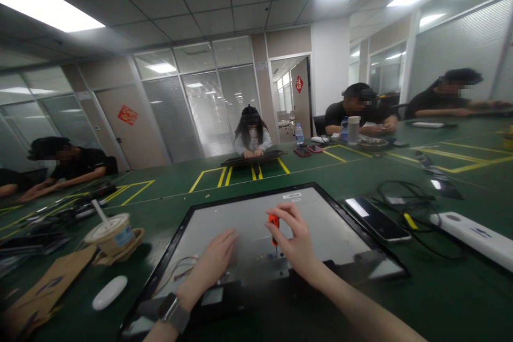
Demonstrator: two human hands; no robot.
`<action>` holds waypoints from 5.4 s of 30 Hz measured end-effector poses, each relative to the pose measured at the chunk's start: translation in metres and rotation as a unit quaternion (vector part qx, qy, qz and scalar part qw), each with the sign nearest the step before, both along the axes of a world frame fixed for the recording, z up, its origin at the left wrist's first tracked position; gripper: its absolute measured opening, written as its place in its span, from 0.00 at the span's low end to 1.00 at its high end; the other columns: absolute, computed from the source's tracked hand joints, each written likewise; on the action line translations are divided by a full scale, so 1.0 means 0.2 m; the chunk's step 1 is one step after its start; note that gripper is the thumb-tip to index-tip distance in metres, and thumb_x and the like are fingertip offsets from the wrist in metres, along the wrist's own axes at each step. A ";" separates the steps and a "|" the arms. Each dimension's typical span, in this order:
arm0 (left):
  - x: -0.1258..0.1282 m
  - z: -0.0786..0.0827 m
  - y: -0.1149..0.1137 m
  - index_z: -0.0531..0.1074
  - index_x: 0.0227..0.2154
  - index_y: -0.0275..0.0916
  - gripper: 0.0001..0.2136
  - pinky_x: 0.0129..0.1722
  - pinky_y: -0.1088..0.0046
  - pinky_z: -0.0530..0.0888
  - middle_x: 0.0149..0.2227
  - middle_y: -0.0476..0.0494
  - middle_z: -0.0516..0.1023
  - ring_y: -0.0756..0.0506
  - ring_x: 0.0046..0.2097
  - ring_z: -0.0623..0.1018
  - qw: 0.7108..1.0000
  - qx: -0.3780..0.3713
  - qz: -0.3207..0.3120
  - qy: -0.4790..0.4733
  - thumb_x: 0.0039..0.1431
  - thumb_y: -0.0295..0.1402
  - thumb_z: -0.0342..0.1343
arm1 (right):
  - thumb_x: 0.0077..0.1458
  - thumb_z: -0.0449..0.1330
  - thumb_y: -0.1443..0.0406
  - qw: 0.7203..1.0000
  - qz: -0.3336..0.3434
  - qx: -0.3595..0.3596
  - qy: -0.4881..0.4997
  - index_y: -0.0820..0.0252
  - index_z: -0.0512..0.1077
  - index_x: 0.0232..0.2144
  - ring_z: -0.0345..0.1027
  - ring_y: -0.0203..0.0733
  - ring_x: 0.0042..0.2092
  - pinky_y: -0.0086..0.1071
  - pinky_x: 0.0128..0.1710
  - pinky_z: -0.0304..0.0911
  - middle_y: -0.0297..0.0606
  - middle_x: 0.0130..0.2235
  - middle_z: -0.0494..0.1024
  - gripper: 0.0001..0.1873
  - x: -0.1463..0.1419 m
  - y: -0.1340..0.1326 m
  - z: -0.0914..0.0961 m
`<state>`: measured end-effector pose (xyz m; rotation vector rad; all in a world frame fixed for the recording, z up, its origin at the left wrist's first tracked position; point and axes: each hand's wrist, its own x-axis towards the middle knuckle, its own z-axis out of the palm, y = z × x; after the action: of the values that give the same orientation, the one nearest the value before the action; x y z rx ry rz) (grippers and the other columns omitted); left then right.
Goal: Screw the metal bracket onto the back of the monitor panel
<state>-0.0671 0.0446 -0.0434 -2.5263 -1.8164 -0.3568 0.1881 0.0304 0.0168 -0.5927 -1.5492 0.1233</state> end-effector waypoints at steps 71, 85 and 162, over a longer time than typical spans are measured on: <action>0.01 0.01 0.00 0.66 0.58 0.37 0.21 0.63 0.59 0.64 0.62 0.38 0.68 0.43 0.63 0.68 0.999 0.003 -0.019 0.040 0.66 0.24 0.39 | 0.66 0.52 0.63 0.998 0.043 -0.043 0.029 0.56 0.74 0.40 0.74 0.43 0.36 0.35 0.35 0.70 0.39 0.35 0.77 0.11 0.01 0.00 -0.01; 0.01 0.02 -0.02 0.67 0.58 0.37 0.20 0.64 0.61 0.63 0.62 0.39 0.68 0.42 0.63 0.67 0.999 0.001 -0.015 0.036 0.67 0.25 0.39 | 0.66 0.51 0.66 0.997 0.069 -0.036 -0.006 0.54 0.74 0.44 0.74 0.42 0.36 0.33 0.34 0.70 0.39 0.36 0.77 0.11 -0.01 -0.04 -0.01; 0.00 -0.02 0.00 0.65 0.58 0.36 0.19 0.64 0.59 0.63 0.63 0.36 0.66 0.43 0.64 0.65 0.997 0.013 -0.039 0.061 0.68 0.26 0.40 | 0.68 0.47 0.65 0.998 0.051 -0.036 -0.014 0.56 0.71 0.47 0.76 0.41 0.35 0.33 0.33 0.71 0.40 0.37 0.79 0.13 0.00 -0.02 -0.03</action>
<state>-0.0669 0.0453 -0.0466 -2.5455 -1.6646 -0.2214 0.1890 0.0262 0.0109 -0.5735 -1.6078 0.2496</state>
